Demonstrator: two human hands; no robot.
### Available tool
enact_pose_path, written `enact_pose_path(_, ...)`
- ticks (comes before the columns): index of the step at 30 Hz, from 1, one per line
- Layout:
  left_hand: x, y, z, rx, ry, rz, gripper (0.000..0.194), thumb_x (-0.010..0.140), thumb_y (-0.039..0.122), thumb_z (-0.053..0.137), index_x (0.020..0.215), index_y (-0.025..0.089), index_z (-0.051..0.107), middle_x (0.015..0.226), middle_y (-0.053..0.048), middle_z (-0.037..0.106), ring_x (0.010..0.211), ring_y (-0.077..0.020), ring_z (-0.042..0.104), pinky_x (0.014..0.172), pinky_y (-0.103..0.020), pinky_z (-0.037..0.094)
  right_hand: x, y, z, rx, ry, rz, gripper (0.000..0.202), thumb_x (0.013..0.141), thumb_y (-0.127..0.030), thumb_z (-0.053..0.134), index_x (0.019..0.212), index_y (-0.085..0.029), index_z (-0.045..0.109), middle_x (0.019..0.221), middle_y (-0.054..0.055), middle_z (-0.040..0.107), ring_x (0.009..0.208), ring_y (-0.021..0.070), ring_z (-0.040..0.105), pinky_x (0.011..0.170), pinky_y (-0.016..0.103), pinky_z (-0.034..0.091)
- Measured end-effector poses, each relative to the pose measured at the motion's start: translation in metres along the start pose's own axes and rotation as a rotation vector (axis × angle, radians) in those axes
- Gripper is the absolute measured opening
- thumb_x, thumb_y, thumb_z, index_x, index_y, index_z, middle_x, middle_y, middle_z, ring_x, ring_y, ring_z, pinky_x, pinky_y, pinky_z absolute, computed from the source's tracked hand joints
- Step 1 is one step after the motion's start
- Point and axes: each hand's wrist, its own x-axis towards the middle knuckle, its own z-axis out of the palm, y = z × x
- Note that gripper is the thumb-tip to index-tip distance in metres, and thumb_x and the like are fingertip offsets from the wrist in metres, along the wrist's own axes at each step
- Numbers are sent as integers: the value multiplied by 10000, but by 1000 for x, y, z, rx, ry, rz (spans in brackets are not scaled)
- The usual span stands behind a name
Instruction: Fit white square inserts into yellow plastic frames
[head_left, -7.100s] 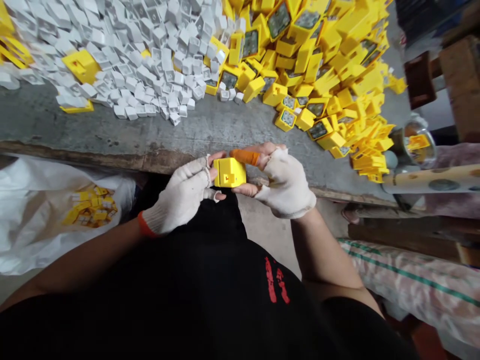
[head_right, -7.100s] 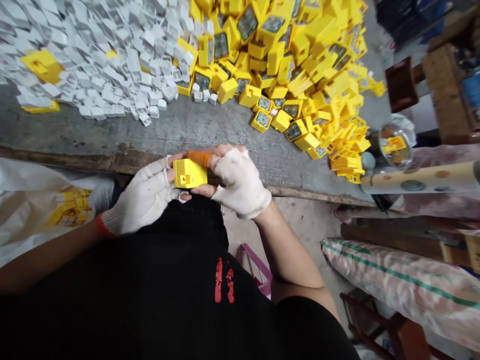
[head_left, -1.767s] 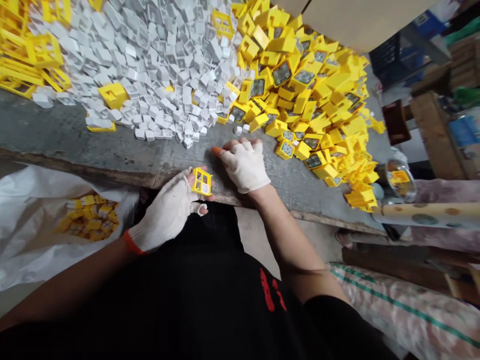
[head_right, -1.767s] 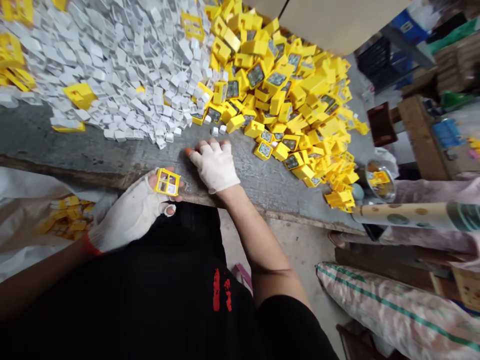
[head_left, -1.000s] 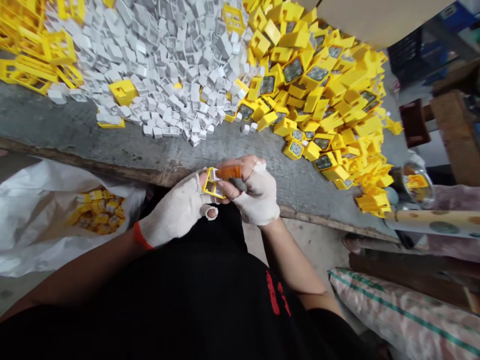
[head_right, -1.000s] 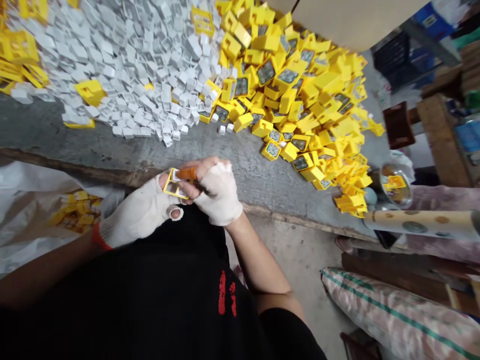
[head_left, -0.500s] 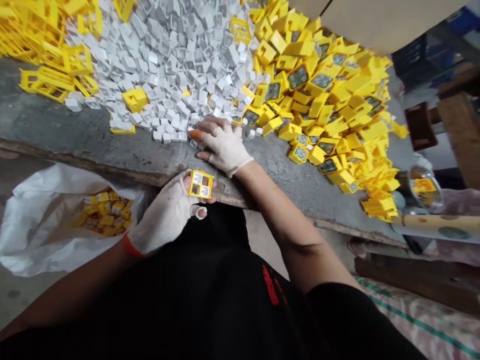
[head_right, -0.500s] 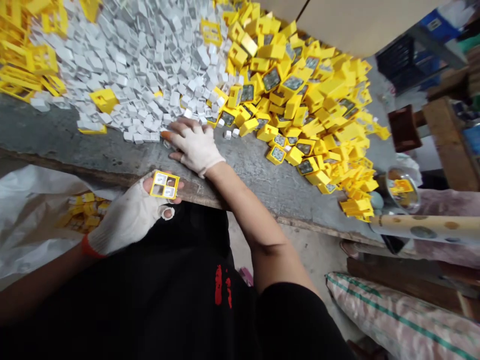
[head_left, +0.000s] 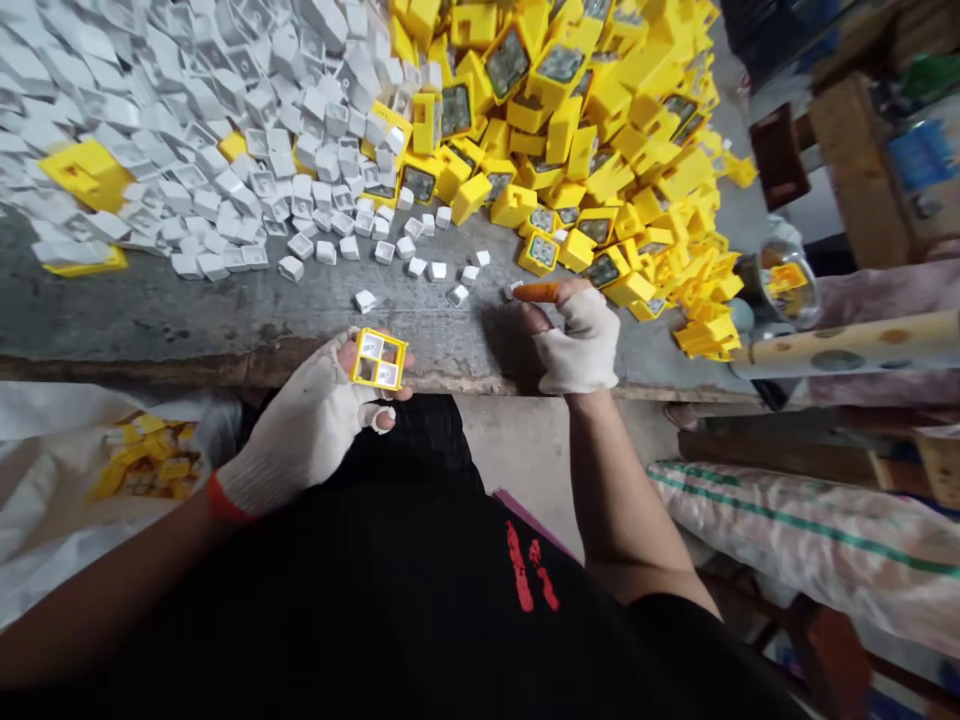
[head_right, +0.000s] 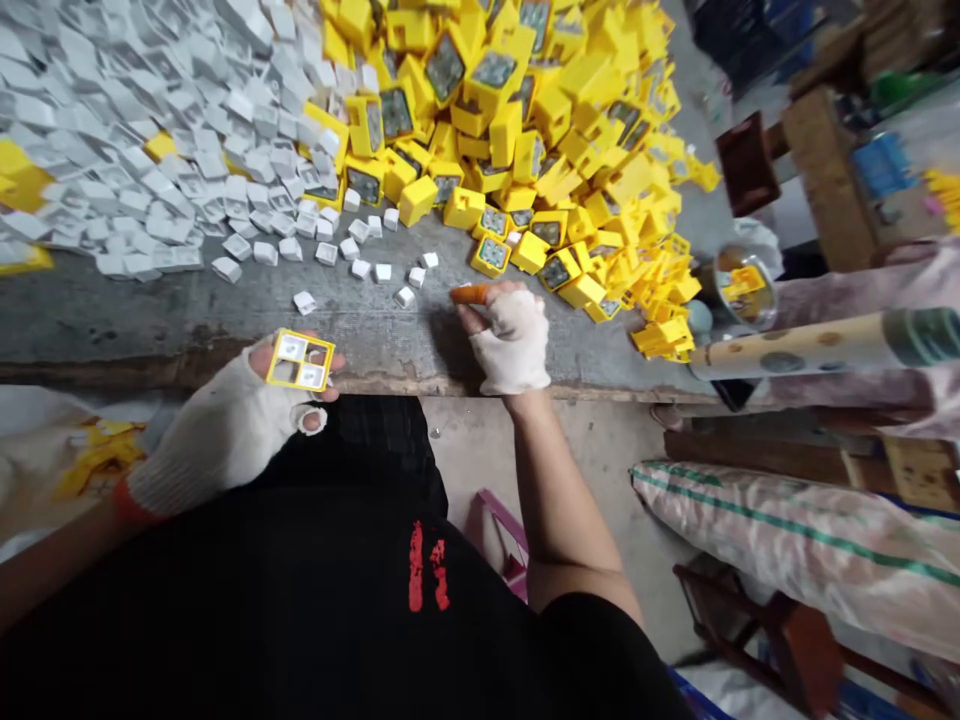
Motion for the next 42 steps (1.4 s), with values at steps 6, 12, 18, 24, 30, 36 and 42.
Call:
enact_pose_path(6,-6,7,9,-54,42,-36,184,972,312,807,1108,195,766,1104,-121,812,812,-218,742,560,-244,539,51,-53,43,-111,-138,-133,287,1054,-442,781,1290,-284,823,1383,146,794,1431,468,598,1159,755,496)
enact_pose_path(12,-13,5,8,-125,66,34,207,982,309,801,1152,197,762,1136,-113,800,823,-212,734,592,-257,549,79,-70,78,-109,-183,-157,241,1107,-458,685,1156,-261,814,1363,173,811,1423,481,573,1161,782,477)
enact_pose_path(18,-8,6,5,-161,94,-42,178,1128,321,607,1105,203,739,1050,-115,807,770,-228,736,560,-272,516,49,-87,49,-50,-270,-184,173,1089,-404,718,1100,-283,840,1212,116,872,1318,426,672,1165,702,496)
enact_pose_path(24,-20,10,7,-223,13,-29,126,1109,278,686,1089,183,766,987,-79,782,765,-225,758,568,-282,565,-5,-114,14,93,-286,-391,302,1156,-544,659,1178,-350,890,1260,69,901,1278,358,761,1188,601,520)
enact_pose_path(30,-29,-2,-10,-256,-38,10,223,931,238,888,1111,235,756,1088,-67,818,837,-247,795,613,-305,622,-18,-118,21,121,-352,-439,316,1163,-504,633,1226,-360,908,1349,47,900,1238,320,783,1129,526,586)
enact_pose_path(36,-26,-5,-22,-213,76,59,255,1039,425,787,1159,205,740,1124,-128,835,808,-252,790,593,-291,574,43,-110,47,-55,-299,-311,308,1136,-329,631,1316,-313,880,1432,103,855,1339,371,725,1162,591,534)
enact_pose_path(42,-27,2,-21,-212,107,40,234,1099,402,636,1091,187,729,1083,-152,839,728,-230,750,525,-267,533,72,-122,69,-97,-432,-404,229,1120,-334,653,1174,-287,870,1162,90,873,1234,375,709,1184,627,486)
